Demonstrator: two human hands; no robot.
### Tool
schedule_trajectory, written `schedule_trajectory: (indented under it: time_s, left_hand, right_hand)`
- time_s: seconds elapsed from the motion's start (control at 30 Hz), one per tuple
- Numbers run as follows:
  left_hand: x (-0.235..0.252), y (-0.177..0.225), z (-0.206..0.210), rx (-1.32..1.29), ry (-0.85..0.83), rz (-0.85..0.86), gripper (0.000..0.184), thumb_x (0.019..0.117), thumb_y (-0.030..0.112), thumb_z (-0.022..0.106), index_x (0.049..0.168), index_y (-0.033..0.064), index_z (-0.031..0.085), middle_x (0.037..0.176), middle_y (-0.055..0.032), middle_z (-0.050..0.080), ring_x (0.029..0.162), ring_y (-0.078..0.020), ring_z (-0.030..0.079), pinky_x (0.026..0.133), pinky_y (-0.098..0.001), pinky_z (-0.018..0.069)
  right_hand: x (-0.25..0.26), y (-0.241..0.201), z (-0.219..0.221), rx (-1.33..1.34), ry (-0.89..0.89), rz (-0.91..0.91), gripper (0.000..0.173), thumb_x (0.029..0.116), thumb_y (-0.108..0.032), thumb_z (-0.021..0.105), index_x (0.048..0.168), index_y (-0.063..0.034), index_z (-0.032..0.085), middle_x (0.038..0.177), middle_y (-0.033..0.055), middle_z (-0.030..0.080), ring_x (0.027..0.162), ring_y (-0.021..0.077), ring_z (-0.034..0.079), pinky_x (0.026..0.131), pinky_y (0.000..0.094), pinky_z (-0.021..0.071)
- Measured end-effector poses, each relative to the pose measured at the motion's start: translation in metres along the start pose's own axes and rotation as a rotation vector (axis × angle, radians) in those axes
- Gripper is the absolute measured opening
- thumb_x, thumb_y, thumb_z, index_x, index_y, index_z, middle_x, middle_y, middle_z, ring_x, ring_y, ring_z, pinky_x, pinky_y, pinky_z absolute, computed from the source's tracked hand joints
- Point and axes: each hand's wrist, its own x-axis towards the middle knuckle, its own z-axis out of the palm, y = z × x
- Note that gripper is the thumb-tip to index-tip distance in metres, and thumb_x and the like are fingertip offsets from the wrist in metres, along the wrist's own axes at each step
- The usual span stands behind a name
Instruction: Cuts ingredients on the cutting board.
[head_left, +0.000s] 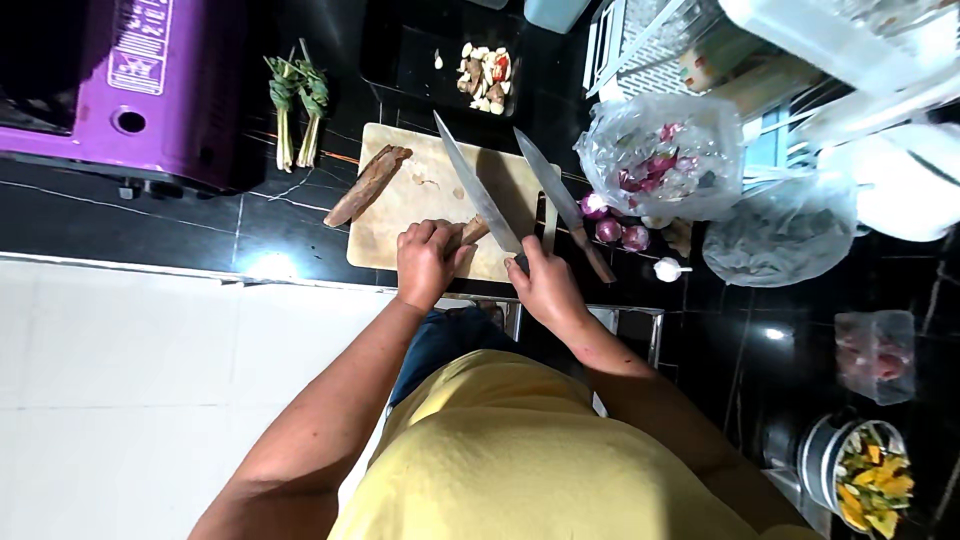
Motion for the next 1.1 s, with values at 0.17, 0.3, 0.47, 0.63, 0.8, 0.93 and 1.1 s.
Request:
schedule_trajectory:
  time_s: [0.17, 0.3, 0.47, 0.63, 0.8, 0.93, 1.1]
  left_hand:
    - [0.000, 0.000, 0.001, -0.015, -0.004, -0.015, 0.035, 0.0906, 0.033, 0.077, 0.116, 0.0094, 0.075, 0.111, -0.0163, 0.071, 0.102, -0.0375, 0.066, 0.089, -0.0569, 0.0501]
    - [0.000, 0.002, -0.001, -0.011, -0.010, -0.020, 0.034, 0.0899, 0.032, 0.078, 0.115, 0.0092, 0.076, 0.111, -0.0165, 0.071, 0.101, -0.0376, 0.066, 0.089, -0.0566, 0.0502]
    - [0.000, 0.003, -0.001, -0.015, -0.023, -0.023, 0.032, 0.0898, 0.029, 0.079, 0.113, 0.0067, 0.075, 0.111, -0.0170, 0.071, 0.102, -0.0372, 0.067, 0.089, -0.0576, 0.0499]
    - [0.002, 0.003, 0.001, -0.009, 0.009, -0.017, 0.032, 0.0899, 0.030, 0.078, 0.114, 0.0084, 0.076, 0.110, -0.0155, 0.072, 0.100, -0.0364, 0.067, 0.087, -0.0566, 0.0503]
    - [0.001, 0.002, 0.004, 0.003, 0.005, -0.023, 0.033, 0.0900, 0.031, 0.077, 0.114, 0.0085, 0.076, 0.109, -0.0164, 0.072, 0.099, -0.0375, 0.067, 0.086, -0.0574, 0.0502]
    - [0.001, 0.002, 0.003, 0.020, 0.006, -0.010, 0.030, 0.0913, 0.030, 0.076, 0.111, 0.0074, 0.075, 0.109, -0.0162, 0.072, 0.099, -0.0376, 0.067, 0.085, -0.0565, 0.0505]
    - [-0.001, 0.002, 0.005, 0.049, -0.019, -0.005, 0.031, 0.0930, 0.031, 0.074, 0.112, 0.0065, 0.075, 0.112, -0.0173, 0.071, 0.103, -0.0383, 0.067, 0.089, -0.0569, 0.0510]
  right_hand:
    - [-0.019, -0.026, -0.036, 0.159, 0.464, -0.352, 0.022, 0.1001, -0.022, 0.063, 0.105, -0.0012, 0.059, 0.076, 0.0052, 0.061, 0.061, 0.0105, 0.060, 0.052, 0.0264, 0.0523]
    - [-0.004, -0.024, -0.005, -0.046, 0.265, -0.166, 0.027, 0.1009, -0.021, 0.063, 0.113, 0.0039, 0.060, 0.082, 0.0171, 0.066, 0.067, 0.0298, 0.069, 0.059, 0.0451, 0.0586]
    - [0.025, -0.022, -0.004, -0.157, -0.195, 0.066, 0.035, 0.1065, -0.027, 0.055, 0.132, -0.0036, 0.052, 0.086, 0.0193, 0.069, 0.083, 0.0392, 0.071, 0.072, 0.0556, 0.0573]
    - [0.032, -0.016, -0.024, -0.021, -0.179, 0.042, 0.036, 0.1055, -0.030, 0.059, 0.132, -0.0050, 0.053, 0.082, 0.0170, 0.067, 0.075, 0.0339, 0.070, 0.068, 0.0515, 0.0572]
    - [-0.008, -0.033, -0.034, 0.096, 0.314, -0.279, 0.025, 0.1012, -0.024, 0.062, 0.111, -0.0012, 0.060, 0.076, 0.0072, 0.062, 0.060, 0.0158, 0.062, 0.053, 0.0334, 0.0539]
    - [-0.002, -0.027, -0.010, -0.047, 0.217, -0.123, 0.028, 0.1017, -0.021, 0.062, 0.116, 0.0030, 0.059, 0.080, 0.0153, 0.067, 0.067, 0.0288, 0.069, 0.061, 0.0451, 0.0588]
    - [0.032, -0.017, -0.010, -0.098, -0.245, 0.133, 0.039, 0.1059, -0.029, 0.056, 0.136, -0.0053, 0.049, 0.087, 0.0193, 0.068, 0.080, 0.0385, 0.071, 0.070, 0.0563, 0.0571]
